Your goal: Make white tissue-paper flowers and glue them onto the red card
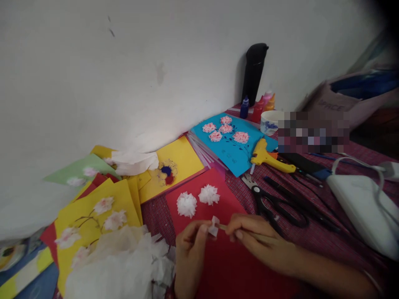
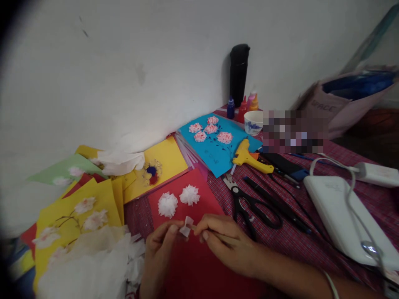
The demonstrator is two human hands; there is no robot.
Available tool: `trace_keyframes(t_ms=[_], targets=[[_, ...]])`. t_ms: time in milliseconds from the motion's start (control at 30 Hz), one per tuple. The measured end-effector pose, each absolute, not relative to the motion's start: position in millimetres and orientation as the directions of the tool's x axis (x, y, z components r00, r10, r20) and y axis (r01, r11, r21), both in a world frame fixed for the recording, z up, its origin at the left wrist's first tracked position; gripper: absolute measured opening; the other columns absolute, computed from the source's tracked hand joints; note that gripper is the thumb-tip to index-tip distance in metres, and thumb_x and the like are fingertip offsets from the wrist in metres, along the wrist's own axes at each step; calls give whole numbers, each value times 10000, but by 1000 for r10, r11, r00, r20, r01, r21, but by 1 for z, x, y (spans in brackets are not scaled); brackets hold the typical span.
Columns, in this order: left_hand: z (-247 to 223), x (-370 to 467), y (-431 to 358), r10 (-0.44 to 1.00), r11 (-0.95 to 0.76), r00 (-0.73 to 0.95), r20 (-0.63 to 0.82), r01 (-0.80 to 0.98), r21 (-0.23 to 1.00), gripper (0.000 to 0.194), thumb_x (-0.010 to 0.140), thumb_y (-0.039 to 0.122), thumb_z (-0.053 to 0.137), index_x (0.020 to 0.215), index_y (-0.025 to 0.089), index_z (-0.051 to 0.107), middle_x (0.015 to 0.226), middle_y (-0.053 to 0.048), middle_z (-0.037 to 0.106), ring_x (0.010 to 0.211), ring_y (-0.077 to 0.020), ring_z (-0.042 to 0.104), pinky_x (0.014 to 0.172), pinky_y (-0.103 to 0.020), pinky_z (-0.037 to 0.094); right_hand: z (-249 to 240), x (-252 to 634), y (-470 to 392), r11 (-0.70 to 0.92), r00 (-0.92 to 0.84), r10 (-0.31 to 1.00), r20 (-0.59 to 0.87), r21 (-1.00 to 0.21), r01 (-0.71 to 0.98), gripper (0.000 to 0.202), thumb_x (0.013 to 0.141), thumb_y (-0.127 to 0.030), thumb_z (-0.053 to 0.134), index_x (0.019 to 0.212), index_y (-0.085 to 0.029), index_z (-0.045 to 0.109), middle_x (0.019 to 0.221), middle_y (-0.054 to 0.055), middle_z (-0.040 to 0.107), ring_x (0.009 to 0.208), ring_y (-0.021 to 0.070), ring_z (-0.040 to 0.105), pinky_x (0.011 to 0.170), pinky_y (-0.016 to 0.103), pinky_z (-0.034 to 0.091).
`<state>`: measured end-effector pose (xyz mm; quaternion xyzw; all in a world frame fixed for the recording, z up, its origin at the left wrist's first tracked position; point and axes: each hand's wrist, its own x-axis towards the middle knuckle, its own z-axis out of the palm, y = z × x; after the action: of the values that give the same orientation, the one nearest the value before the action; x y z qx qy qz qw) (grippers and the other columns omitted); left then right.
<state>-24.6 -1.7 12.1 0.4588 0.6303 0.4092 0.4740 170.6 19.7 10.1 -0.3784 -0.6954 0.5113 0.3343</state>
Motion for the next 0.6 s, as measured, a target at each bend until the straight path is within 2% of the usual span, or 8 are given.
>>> trace_keyframes(t_ms=[100, 200, 300, 400, 467, 533, 600], targets=[[12, -30, -4, 968, 245, -73, -239, 95, 965, 294, 896, 395, 502, 854, 192, 710, 712, -30, 706, 674, -158, 643, 678, -248, 495, 9, 170, 19, 8, -473, 881, -26, -997, 70, 197, 890, -218, 428, 816, -204, 610, 728, 1, 614, 659, 127, 553, 618, 234, 425], [10, -32, 0, 974, 226, -23, -226, 8, 974, 149, 816, 321, 641, 806, 189, 710, 679, -13, 697, 604, -134, 628, 607, -216, 490, 6, 168, 21, -223, -474, 870, -132, -964, -141, 157, 876, -295, 502, 832, -180, 600, 711, 10, 632, 598, 117, 556, 560, 231, 433], [9, -32, 4, 993, 120, 0, -120, 10, 993, 44, 763, 235, 697, 757, 193, 706, 619, 6, 666, 553, -116, 606, 560, -199, 483, -1, 165, 23, -323, -502, 852, -151, -905, -276, 208, 838, -363, 610, 884, -161, 622, 725, 27, 673, 543, 105, 572, 524, 229, 442], [9, -32, 3, 996, -88, 31, 85, 139, 986, 47, 762, 170, 681, 732, 201, 701, 617, 5, 645, 548, -118, 598, 530, -202, 478, -8, 161, 22, -300, -498, 861, -99, -890, -343, 303, 845, -435, 605, 932, -151, 669, 731, 50, 700, 494, 103, 574, 482, 229, 446], [8, -31, -3, 964, -264, 74, 254, 300, 917, 93, 751, 129, 675, 760, 215, 709, 659, -13, 667, 567, -130, 610, 522, -209, 481, -13, 157, 18, -276, -455, 885, -94, -895, -351, 344, 878, -462, 553, 905, -149, 696, 719, 47, 692, 490, 93, 559, 481, 218, 441], [5, -28, -12, 926, -372, 110, 362, 439, 818, 144, 749, 116, 667, 801, 240, 719, 680, -29, 685, 567, -141, 612, 517, -224, 490, -17, 152, 14, -343, -415, 893, -175, -862, -374, 370, 897, -466, 523, 857, -148, 709, 682, 25, 657, 492, 76, 531, 475, 191, 423], [2, -25, -22, 931, -352, 104, 350, 511, 784, 154, 765, 145, 656, 817, 272, 726, 664, -35, 687, 552, -154, 606, 519, -250, 503, -20, 146, 10, -497, -437, 848, -300, -736, -459, 343, 889, -456, 537, 847, -157, 698, 583, -22, 578, 442, 58, 463, 442, 169, 400]])
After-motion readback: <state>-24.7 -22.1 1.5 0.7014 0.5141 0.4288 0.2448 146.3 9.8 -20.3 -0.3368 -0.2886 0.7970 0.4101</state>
